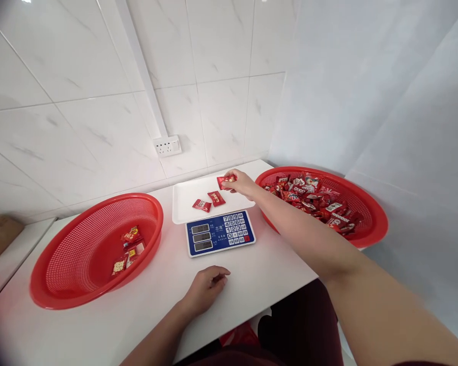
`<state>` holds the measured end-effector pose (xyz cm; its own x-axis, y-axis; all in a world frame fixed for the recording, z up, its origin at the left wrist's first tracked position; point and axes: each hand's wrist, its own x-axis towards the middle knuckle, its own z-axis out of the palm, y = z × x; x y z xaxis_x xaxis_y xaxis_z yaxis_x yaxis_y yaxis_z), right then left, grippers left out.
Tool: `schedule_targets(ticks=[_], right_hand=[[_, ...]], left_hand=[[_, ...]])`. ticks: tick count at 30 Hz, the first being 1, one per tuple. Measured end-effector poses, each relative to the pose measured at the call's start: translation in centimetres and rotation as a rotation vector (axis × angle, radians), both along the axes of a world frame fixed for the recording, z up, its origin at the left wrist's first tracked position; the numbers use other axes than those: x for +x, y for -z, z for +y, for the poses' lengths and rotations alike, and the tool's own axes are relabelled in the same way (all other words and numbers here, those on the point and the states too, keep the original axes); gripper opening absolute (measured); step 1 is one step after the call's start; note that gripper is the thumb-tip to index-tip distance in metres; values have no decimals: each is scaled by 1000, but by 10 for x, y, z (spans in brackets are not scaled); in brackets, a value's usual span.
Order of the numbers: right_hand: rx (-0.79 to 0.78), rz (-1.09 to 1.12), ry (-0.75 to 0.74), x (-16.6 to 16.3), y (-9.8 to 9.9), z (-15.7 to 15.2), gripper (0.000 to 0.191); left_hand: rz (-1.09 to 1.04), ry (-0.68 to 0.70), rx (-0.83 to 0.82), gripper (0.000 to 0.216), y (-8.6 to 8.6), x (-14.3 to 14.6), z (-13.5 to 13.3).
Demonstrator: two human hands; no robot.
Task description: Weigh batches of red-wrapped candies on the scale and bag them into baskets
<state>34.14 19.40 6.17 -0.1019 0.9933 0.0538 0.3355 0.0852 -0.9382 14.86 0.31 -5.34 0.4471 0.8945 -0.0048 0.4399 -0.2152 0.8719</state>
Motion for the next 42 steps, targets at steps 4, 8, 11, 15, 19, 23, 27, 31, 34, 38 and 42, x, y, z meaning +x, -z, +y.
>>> schedule_targets(ticks=[4, 8, 11, 15, 19, 23, 27, 31, 34, 38, 42], right_hand=[[-15, -47, 77, 50, -2, -6, 26], [-88, -156, 116, 110, -2, -24, 34], [-180, -340, 93, 146, -1, -40, 36], [-228, -771, -134, 173, 5, -48, 26], [-39, -979, -74, 169, 23, -38, 43], [46, -1021, -12, 150, 41, -22, 63], [92, -1155, -10, 136, 46, -15, 58], [86, -1169, 15, 137, 36, -20, 36], [49, -1175, 94, 143, 19, -26, 27], [127, -1020, 275, 140, -12, -27, 30], [194, -685, 273, 110, -25, -23, 28]], left_hand=[[-7, 14, 12, 26, 3, -1, 0], [-12, 9, 36, 25, 11, 0, 2], [-15, 7, 34, 25, 14, 1, 4], [-2, 12, 13, 24, 13, 2, 5], [29, -10, -2, 25, 11, 3, 5], [10, -17, -1, 24, 11, 3, 4], [10, -14, -1, 24, 9, 2, 4], [22, -4, 9, 24, 7, 2, 3], [37, 17, 9, 24, 6, 2, 1], [43, 38, 3, 25, 7, 1, -2], [50, 33, 21, 26, 9, 0, -2]])
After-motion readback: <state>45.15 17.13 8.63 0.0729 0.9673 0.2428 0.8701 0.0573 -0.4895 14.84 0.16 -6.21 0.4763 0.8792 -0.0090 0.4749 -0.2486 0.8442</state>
